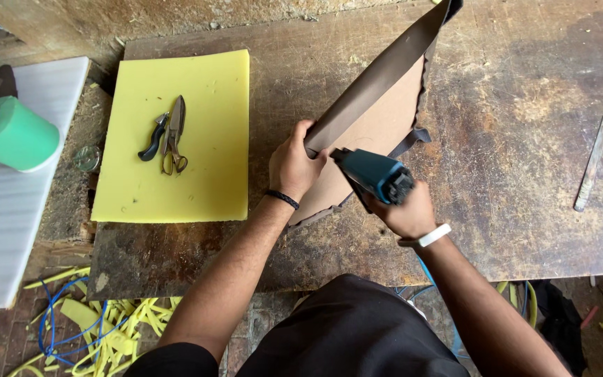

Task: The person wraps brown fabric around a rectangular foam piece and secures it with a pneumatic staple gun. They repeatedly fold the fabric edges, align them, and drive staples along the perimeter to hold the fabric in place.

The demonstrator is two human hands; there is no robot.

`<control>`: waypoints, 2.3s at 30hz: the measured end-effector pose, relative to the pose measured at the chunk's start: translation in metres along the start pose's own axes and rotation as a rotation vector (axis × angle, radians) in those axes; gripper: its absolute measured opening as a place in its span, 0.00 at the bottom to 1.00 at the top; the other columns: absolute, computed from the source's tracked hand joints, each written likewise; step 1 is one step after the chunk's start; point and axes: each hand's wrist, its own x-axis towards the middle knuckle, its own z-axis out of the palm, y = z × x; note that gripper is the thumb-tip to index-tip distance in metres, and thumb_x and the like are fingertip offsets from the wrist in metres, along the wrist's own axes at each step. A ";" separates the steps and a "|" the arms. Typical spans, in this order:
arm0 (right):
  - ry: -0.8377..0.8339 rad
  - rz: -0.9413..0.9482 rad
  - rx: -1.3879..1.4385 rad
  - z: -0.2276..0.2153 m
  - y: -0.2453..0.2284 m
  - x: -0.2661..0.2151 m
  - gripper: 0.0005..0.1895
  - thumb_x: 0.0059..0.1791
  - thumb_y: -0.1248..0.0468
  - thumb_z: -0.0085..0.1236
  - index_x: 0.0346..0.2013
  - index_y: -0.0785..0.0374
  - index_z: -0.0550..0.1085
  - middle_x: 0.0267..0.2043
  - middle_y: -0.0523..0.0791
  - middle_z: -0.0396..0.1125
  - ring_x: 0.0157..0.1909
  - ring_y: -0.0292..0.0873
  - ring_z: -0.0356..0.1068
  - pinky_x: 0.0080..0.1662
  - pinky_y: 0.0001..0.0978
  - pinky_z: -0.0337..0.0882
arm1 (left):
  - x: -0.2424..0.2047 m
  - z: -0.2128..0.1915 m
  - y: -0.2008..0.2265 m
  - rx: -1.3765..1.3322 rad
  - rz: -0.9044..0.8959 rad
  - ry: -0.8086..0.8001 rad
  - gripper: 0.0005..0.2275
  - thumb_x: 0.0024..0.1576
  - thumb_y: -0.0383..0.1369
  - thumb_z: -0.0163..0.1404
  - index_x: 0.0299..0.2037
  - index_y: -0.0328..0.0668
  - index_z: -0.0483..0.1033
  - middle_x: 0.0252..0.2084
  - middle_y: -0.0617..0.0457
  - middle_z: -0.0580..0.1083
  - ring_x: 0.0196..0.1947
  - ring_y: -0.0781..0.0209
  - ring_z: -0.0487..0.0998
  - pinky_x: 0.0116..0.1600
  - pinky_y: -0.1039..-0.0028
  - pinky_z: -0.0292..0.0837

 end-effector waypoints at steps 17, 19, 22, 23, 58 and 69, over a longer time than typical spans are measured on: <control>0.046 0.403 -0.275 -0.034 0.061 0.019 0.22 0.45 0.53 0.69 0.42 0.69 0.80 0.32 0.52 0.77 0.30 0.45 0.78 0.37 0.38 0.79 | -0.007 -0.013 0.009 -0.018 -0.190 -0.182 0.20 0.55 0.37 0.60 0.57 0.45 0.75 0.39 0.48 0.83 0.30 0.58 0.86 0.34 0.69 0.83; 0.036 0.479 -0.351 -0.053 0.113 0.020 0.25 0.44 0.51 0.67 0.46 0.67 0.79 0.34 0.56 0.78 0.34 0.52 0.79 0.41 0.45 0.77 | -0.034 -0.031 0.027 -0.048 -0.107 -0.151 0.22 0.55 0.36 0.61 0.60 0.44 0.75 0.40 0.46 0.83 0.31 0.57 0.87 0.36 0.68 0.83; 0.036 0.425 -0.545 -0.074 0.190 0.015 0.34 0.43 0.49 0.66 0.58 0.63 0.73 0.44 0.61 0.74 0.48 0.63 0.74 0.50 0.52 0.74 | -0.083 -0.052 0.062 0.037 -0.159 -0.187 0.30 0.52 0.34 0.62 0.66 0.44 0.69 0.42 0.41 0.82 0.37 0.53 0.86 0.41 0.65 0.82; 0.038 0.452 -0.558 -0.080 0.211 0.014 0.38 0.43 0.50 0.66 0.63 0.62 0.68 0.46 0.61 0.73 0.50 0.64 0.73 0.51 0.53 0.72 | -0.090 -0.053 0.072 0.058 -0.139 -0.189 0.32 0.50 0.33 0.63 0.66 0.44 0.68 0.47 0.39 0.81 0.42 0.51 0.85 0.44 0.64 0.82; 0.075 0.426 0.664 -0.092 0.016 0.167 0.19 0.55 0.52 0.53 0.44 0.67 0.74 0.36 0.53 0.73 0.31 0.46 0.74 0.33 0.39 0.75 | 0.202 0.183 0.023 -0.774 0.165 -0.990 0.17 0.67 0.46 0.39 0.48 0.42 0.74 0.46 0.56 0.74 0.55 0.65 0.74 0.62 0.72 0.67; 0.177 0.033 1.414 0.017 0.044 0.212 0.14 0.51 0.61 0.56 0.43 0.69 0.78 0.25 0.47 0.72 0.13 0.37 0.63 0.14 0.26 0.61 | 0.199 0.114 0.019 -0.539 -0.190 -0.847 0.23 0.67 0.51 0.34 0.60 0.45 0.69 0.54 0.48 0.73 0.53 0.53 0.72 0.56 0.59 0.69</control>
